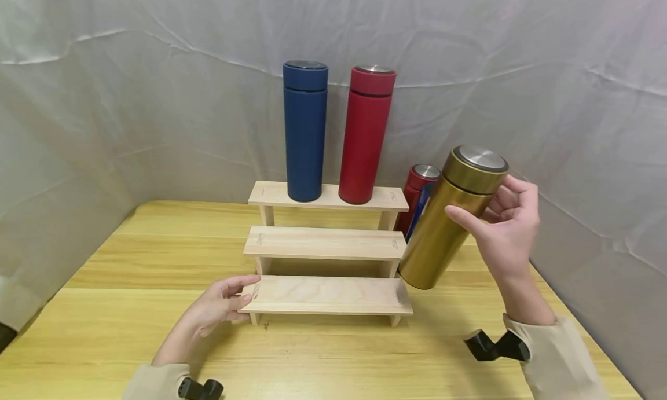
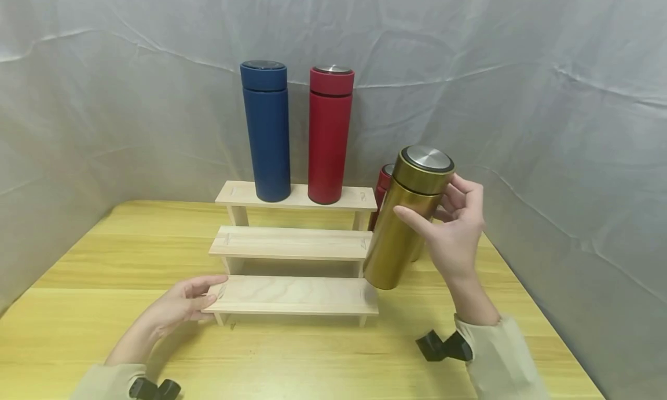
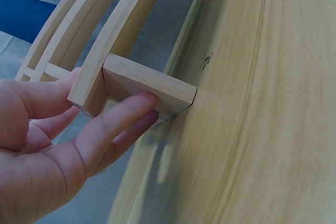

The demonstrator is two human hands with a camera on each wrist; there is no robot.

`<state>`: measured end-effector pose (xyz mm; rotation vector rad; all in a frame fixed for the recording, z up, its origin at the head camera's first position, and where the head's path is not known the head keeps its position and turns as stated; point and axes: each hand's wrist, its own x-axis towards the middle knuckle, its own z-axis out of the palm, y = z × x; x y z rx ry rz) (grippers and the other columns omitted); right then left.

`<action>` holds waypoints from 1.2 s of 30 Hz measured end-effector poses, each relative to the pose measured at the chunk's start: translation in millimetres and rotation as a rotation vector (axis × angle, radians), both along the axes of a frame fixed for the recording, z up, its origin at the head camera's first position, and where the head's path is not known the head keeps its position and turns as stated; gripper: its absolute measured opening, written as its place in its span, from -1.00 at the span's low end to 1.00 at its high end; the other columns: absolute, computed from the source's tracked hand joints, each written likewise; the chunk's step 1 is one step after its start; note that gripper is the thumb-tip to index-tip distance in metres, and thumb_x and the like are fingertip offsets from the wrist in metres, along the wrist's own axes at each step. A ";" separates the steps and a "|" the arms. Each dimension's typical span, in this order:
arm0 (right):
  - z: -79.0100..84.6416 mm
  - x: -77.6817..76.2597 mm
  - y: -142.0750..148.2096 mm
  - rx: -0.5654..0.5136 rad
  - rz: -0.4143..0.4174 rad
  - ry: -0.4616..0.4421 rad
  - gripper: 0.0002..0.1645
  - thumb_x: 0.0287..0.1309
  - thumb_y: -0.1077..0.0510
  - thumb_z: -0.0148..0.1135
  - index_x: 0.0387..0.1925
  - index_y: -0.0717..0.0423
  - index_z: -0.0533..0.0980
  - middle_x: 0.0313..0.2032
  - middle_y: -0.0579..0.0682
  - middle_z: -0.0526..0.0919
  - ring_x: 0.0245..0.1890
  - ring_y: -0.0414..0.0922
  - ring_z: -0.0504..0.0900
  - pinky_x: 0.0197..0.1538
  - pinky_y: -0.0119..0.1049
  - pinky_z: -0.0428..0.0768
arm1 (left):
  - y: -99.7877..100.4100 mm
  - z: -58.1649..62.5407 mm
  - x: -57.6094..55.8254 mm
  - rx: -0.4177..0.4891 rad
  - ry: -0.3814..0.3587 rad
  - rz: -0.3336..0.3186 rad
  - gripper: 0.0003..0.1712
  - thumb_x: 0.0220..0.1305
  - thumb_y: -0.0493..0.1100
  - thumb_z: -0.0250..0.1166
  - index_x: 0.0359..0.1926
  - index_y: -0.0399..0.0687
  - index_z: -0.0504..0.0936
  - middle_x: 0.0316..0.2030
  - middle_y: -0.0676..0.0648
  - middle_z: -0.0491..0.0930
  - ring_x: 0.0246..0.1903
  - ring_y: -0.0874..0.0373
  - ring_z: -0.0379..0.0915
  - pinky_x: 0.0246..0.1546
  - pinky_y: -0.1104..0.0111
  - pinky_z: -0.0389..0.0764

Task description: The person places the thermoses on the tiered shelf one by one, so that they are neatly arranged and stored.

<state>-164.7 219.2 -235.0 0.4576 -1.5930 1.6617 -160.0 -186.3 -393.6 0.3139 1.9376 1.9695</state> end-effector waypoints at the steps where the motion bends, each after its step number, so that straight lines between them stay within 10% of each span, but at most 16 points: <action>1: 0.6 -0.4 -2.2 -0.009 0.016 0.007 -0.18 -0.48 0.58 0.40 -0.06 0.23 0.27 -0.23 0.09 0.61 -0.36 -0.12 0.58 -0.35 -0.51 0.57 | 0.1 0.0 0.1 -0.001 -0.001 0.001 -0.40 0.23 -0.37 0.07 0.21 -0.53 0.05 0.00 -0.36 0.30 -0.22 0.11 0.45 -0.09 0.04 0.47; 36: 3.5 -29.7 -90.6 0.114 0.114 0.057 -0.19 -0.44 0.49 0.45 -0.06 0.20 0.26 -0.23 0.13 0.59 -0.40 -0.08 0.56 -0.39 -0.37 0.60 | -0.8 -0.5 -0.2 -0.008 -0.001 0.004 -0.40 0.22 -0.37 0.06 0.22 -0.50 0.06 0.21 -0.54 -0.13 -0.11 0.03 0.39 -0.05 0.00 0.42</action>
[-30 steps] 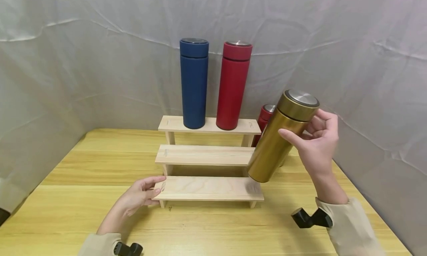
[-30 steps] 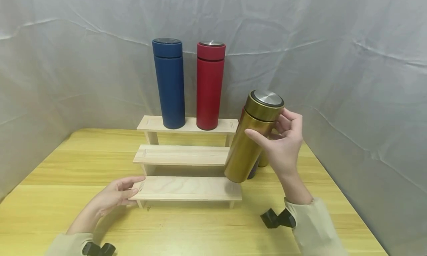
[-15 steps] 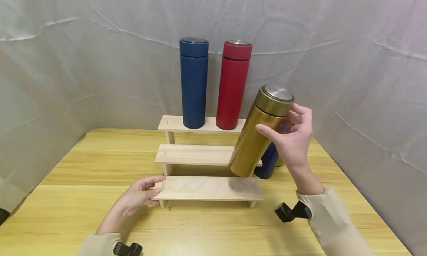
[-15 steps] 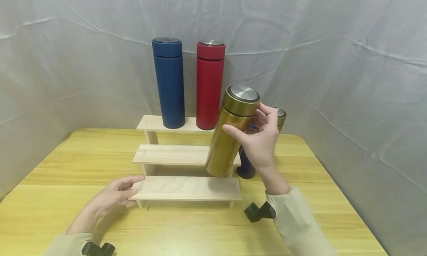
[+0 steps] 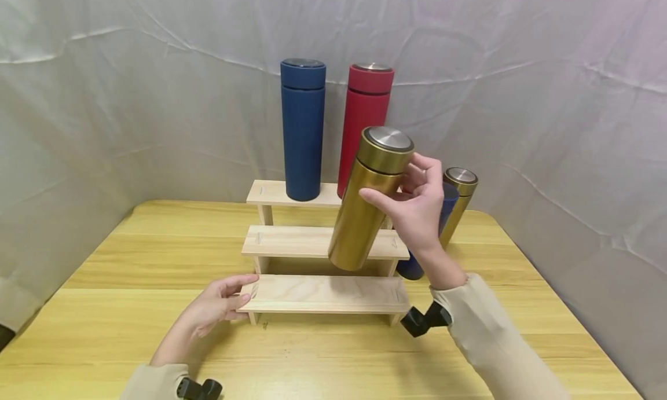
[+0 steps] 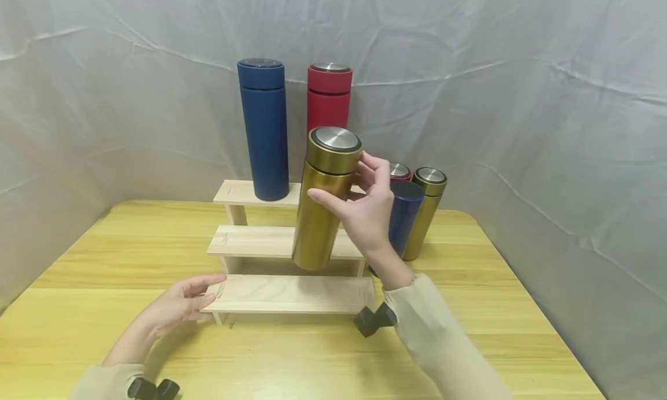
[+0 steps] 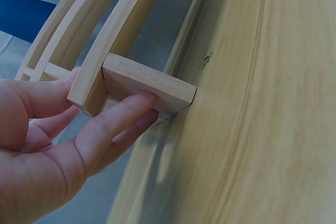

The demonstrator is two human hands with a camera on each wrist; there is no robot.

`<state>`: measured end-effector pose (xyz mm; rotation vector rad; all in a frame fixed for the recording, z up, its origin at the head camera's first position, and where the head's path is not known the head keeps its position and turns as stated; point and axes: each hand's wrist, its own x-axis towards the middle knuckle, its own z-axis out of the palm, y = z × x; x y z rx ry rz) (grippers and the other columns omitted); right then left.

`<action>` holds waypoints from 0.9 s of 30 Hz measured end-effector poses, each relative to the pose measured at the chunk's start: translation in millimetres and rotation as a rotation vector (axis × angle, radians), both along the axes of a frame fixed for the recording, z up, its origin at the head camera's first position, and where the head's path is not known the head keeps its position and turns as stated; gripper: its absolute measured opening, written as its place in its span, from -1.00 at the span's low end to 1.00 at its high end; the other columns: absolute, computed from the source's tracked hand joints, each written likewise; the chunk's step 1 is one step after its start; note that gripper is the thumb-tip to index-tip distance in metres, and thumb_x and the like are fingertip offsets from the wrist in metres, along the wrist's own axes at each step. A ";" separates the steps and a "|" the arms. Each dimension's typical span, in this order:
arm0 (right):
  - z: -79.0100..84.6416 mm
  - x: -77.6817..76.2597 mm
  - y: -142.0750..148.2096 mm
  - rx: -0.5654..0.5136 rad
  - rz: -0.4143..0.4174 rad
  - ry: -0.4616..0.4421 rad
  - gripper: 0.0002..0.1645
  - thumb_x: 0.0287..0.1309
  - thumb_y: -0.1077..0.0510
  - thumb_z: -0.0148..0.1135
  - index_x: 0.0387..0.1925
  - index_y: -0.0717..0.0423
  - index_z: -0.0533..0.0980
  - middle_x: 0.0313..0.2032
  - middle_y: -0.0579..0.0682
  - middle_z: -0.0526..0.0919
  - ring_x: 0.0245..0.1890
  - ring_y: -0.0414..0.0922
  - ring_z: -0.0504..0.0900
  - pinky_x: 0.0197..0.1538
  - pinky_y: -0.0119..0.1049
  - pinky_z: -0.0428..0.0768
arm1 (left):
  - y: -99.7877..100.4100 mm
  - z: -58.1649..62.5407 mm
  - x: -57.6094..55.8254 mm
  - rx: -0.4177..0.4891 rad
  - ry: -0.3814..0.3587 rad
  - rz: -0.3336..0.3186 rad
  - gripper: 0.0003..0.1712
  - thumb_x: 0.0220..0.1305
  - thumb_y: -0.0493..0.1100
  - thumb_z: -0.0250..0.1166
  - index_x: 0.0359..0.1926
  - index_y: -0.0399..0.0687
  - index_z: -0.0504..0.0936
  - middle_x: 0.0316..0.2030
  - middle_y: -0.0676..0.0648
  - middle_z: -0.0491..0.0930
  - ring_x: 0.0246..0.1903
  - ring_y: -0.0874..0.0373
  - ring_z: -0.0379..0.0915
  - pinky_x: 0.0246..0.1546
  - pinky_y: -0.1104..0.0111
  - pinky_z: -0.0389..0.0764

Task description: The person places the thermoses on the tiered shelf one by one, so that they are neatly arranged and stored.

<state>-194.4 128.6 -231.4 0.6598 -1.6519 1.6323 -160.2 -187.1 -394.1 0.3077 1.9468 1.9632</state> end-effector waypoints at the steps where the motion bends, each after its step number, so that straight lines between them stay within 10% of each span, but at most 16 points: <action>1: -0.1 -1.0 -3.0 -0.003 0.003 -0.002 -0.19 -0.44 0.50 0.44 -0.06 0.21 0.26 -0.23 0.13 0.59 -0.39 -0.07 0.56 -0.39 -0.38 0.60 | -0.2 -0.1 0.1 -0.001 0.001 0.000 -0.40 0.22 -0.37 0.06 0.22 -0.50 0.06 0.21 -0.54 -0.13 -0.10 0.02 0.39 -0.05 0.00 0.42; 27: -2.0 -24.8 -65.8 0.093 0.055 -0.012 -0.16 -0.39 0.32 0.50 -0.01 0.21 0.22 -0.11 0.05 0.56 -0.20 -0.16 0.55 -0.21 -0.22 0.59 | -0.1 0.0 0.3 0.008 0.011 -0.007 -0.38 0.22 -0.33 0.09 0.21 -0.53 0.06 0.05 -0.47 0.18 -0.19 0.09 0.43 -0.06 0.01 0.44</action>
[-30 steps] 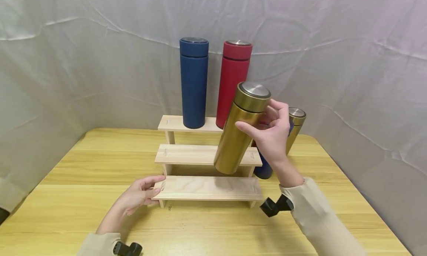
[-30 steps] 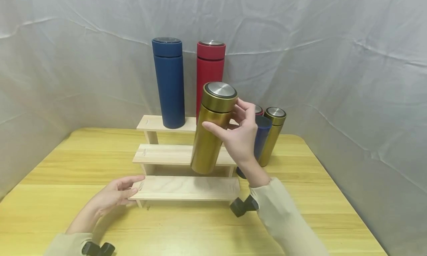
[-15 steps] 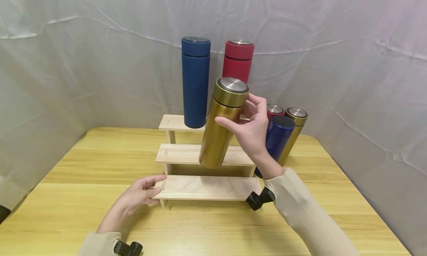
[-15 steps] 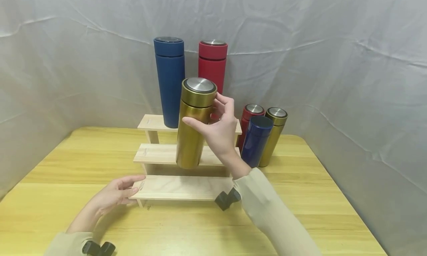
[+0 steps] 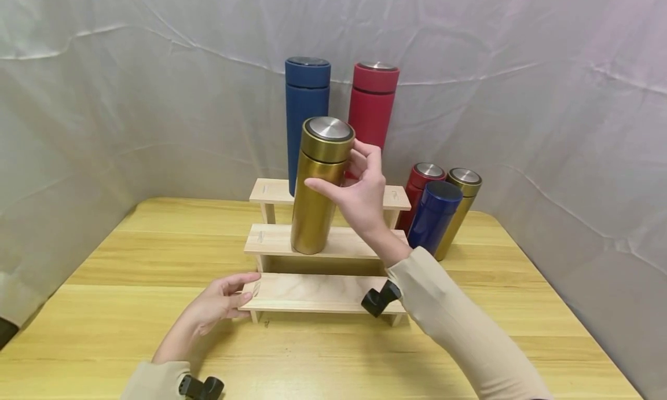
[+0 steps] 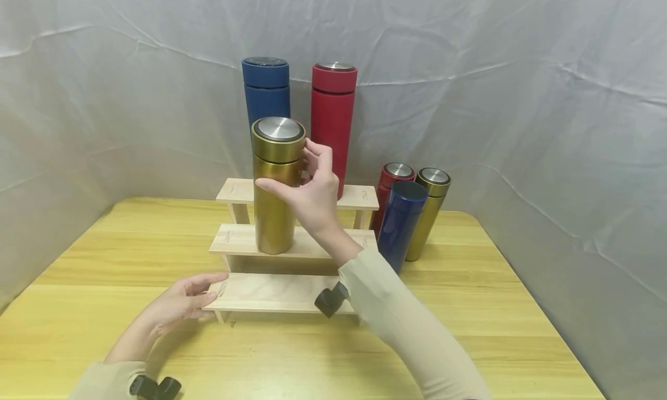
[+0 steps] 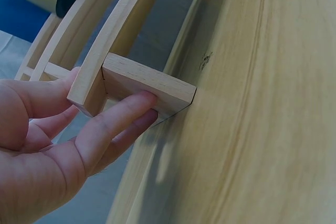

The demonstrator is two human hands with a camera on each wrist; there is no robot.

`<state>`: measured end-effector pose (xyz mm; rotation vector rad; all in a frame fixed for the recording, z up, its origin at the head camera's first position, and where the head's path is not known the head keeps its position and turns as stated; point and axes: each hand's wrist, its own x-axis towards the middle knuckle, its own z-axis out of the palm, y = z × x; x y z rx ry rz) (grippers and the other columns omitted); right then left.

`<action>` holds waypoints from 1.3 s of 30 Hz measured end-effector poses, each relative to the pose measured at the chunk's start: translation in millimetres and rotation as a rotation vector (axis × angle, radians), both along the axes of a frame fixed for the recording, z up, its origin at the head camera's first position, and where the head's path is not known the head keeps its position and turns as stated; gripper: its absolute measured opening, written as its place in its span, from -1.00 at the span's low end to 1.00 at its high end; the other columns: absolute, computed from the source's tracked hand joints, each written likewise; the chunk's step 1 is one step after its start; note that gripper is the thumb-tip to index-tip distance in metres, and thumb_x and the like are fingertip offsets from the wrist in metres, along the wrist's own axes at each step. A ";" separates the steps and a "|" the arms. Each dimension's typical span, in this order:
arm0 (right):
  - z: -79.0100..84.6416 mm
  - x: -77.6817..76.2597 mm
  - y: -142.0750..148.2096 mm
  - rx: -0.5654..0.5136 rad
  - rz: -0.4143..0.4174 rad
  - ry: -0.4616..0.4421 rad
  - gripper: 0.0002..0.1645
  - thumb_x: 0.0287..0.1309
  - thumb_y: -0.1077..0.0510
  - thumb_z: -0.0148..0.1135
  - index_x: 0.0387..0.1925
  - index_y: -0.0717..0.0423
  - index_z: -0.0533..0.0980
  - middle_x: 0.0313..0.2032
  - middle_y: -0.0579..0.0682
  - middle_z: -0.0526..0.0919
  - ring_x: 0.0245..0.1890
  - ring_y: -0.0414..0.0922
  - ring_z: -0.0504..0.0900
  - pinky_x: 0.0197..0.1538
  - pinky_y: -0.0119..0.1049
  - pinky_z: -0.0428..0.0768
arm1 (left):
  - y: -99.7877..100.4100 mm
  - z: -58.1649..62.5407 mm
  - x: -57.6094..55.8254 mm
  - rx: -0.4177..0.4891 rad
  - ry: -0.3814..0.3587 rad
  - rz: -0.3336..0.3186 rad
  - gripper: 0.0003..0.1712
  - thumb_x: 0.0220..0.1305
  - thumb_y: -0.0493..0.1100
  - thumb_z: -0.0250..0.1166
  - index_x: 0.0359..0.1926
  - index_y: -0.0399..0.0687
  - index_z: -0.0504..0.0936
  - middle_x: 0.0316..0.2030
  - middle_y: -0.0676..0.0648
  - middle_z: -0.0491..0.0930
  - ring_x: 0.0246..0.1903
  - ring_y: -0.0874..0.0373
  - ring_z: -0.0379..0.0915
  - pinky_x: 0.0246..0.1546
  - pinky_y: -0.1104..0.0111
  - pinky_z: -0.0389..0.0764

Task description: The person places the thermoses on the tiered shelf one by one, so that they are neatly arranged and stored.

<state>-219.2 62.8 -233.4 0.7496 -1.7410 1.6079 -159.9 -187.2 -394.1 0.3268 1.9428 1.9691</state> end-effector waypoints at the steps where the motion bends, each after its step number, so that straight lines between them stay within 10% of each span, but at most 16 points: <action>1: -0.7 -1.1 -1.7 -0.003 -0.001 -0.008 -0.15 -0.39 0.32 0.51 -0.01 0.21 0.21 -0.11 0.04 0.56 -0.19 -0.17 0.54 -0.21 -0.23 0.59 | 0.0 -0.2 -0.1 0.000 -0.004 0.004 -0.38 0.22 -0.33 0.10 0.21 -0.52 0.06 0.05 -0.47 0.18 -0.19 0.09 0.43 -0.06 0.01 0.44; 17: -5.4 -12.8 -15.5 0.037 -0.002 -0.026 -0.16 -0.34 0.25 0.50 0.01 0.21 0.21 -0.06 0.06 0.54 -0.11 -0.20 0.51 -0.12 -0.32 0.56 | 0.8 1.7 -0.9 -0.006 0.007 -0.010 -0.39 0.24 -0.33 0.08 0.21 -0.54 0.05 0.01 -0.42 0.24 -0.18 0.08 0.43 -0.07 0.00 0.44; 28: 14.8 8.4 -23.3 0.091 0.013 -0.099 -0.18 -0.26 0.36 0.42 0.06 0.34 0.18 -0.04 0.22 0.49 -0.09 -0.01 0.49 -0.12 -0.20 0.54 | -1.0 -0.4 -1.9 -0.013 -0.001 -0.002 -0.39 0.23 -0.33 0.09 0.21 -0.52 0.06 0.06 -0.48 0.17 -0.17 0.07 0.42 -0.07 0.01 0.45; 39: -4.1 -18.6 -26.1 0.124 0.046 -0.077 -0.08 -0.21 0.22 0.44 0.21 0.19 0.17 0.05 0.07 0.45 0.00 -0.18 0.43 -0.03 -0.24 0.51 | -0.6 -1.4 -0.9 -0.023 -0.006 0.017 -0.42 0.23 -0.37 0.05 0.21 -0.50 0.07 -0.01 -0.41 0.26 -0.19 0.06 0.42 -0.08 0.04 0.47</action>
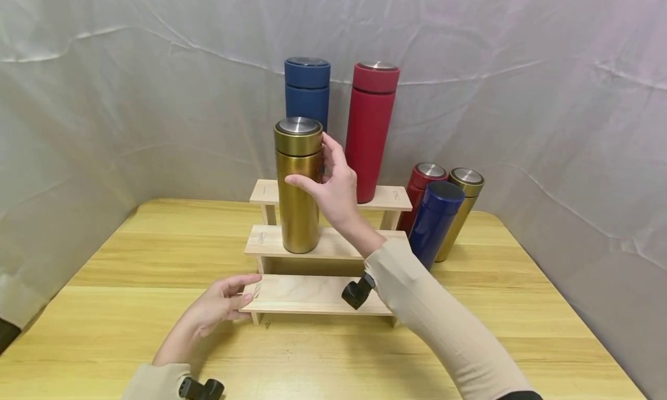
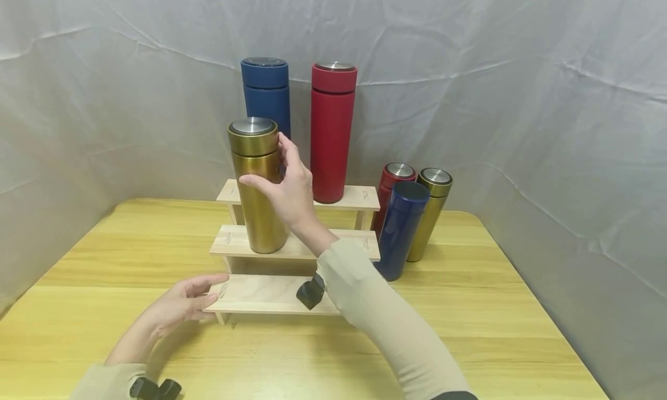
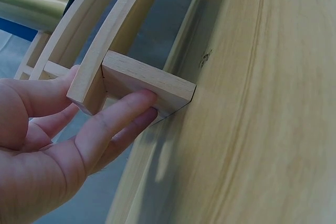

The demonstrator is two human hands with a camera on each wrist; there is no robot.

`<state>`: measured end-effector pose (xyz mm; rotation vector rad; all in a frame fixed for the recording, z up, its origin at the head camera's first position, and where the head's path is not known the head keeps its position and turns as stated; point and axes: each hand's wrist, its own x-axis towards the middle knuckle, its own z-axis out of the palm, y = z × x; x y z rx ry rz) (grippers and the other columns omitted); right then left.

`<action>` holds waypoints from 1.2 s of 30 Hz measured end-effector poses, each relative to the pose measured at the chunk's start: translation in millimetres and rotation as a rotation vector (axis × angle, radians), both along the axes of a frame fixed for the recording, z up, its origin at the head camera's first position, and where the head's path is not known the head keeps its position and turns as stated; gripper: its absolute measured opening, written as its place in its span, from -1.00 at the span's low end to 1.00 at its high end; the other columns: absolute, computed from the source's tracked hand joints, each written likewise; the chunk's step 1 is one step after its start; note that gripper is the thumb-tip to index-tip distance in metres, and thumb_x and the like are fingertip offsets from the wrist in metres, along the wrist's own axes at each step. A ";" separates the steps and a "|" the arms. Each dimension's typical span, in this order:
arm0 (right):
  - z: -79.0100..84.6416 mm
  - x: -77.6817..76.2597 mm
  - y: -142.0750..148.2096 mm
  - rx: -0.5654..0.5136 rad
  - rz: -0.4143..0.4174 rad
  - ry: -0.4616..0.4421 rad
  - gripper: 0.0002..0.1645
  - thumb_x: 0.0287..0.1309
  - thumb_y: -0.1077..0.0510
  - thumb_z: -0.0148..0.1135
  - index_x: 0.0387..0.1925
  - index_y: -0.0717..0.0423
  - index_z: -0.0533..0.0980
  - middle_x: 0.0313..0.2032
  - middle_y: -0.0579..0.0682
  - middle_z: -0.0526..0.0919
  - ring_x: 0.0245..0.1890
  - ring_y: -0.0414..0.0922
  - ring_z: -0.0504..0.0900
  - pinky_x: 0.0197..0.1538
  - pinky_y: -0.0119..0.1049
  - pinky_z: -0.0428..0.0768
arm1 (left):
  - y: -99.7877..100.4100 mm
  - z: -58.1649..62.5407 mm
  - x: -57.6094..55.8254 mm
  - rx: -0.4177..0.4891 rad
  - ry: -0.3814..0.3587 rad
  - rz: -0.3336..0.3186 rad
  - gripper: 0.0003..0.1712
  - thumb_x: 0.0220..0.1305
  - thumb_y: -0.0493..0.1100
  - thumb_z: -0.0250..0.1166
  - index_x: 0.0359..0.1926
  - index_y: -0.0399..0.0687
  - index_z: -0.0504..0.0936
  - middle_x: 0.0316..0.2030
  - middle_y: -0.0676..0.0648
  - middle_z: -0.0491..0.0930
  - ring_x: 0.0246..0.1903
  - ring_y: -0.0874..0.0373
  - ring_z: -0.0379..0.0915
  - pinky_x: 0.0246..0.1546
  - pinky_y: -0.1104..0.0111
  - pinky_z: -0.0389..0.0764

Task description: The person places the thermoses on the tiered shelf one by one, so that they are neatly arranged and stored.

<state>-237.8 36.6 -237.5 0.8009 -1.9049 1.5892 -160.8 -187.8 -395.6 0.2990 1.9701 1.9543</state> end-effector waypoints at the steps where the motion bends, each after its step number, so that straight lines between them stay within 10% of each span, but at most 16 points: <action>1: -0.1 -0.2 -0.1 0.001 0.000 0.004 -0.07 -0.21 0.22 0.43 0.22 0.20 0.17 0.06 0.08 0.45 0.00 -0.19 0.43 -0.01 -0.24 0.50 | 0.0 -0.3 0.0 0.001 0.001 -0.001 -0.42 0.23 -0.37 0.05 0.21 -0.50 0.07 -0.01 -0.41 0.25 -0.19 0.06 0.42 -0.08 0.04 0.47; 18: 0.7 3.4 7.9 0.109 -0.036 -0.069 0.01 -0.14 0.14 0.40 0.30 0.17 0.05 0.19 0.04 0.30 0.11 -0.19 0.33 0.05 -0.26 0.46 | 0.7 -0.8 0.0 0.016 -0.009 -0.002 -0.40 0.22 -0.36 0.07 0.21 -0.51 0.07 0.04 -0.46 0.19 -0.19 0.06 0.44 -0.08 0.02 0.46; 36: -4.2 13.8 38.4 0.077 -0.035 -0.009 -0.41 0.02 0.20 0.27 0.08 0.23 0.27 -0.02 0.09 0.47 -0.03 -0.10 0.43 -0.03 -0.10 0.50 | 1.5 0.1 1.0 0.020 -0.012 0.000 -0.40 0.22 -0.37 0.06 0.22 -0.50 0.06 0.14 -0.55 0.01 -0.18 0.05 0.44 -0.06 0.02 0.45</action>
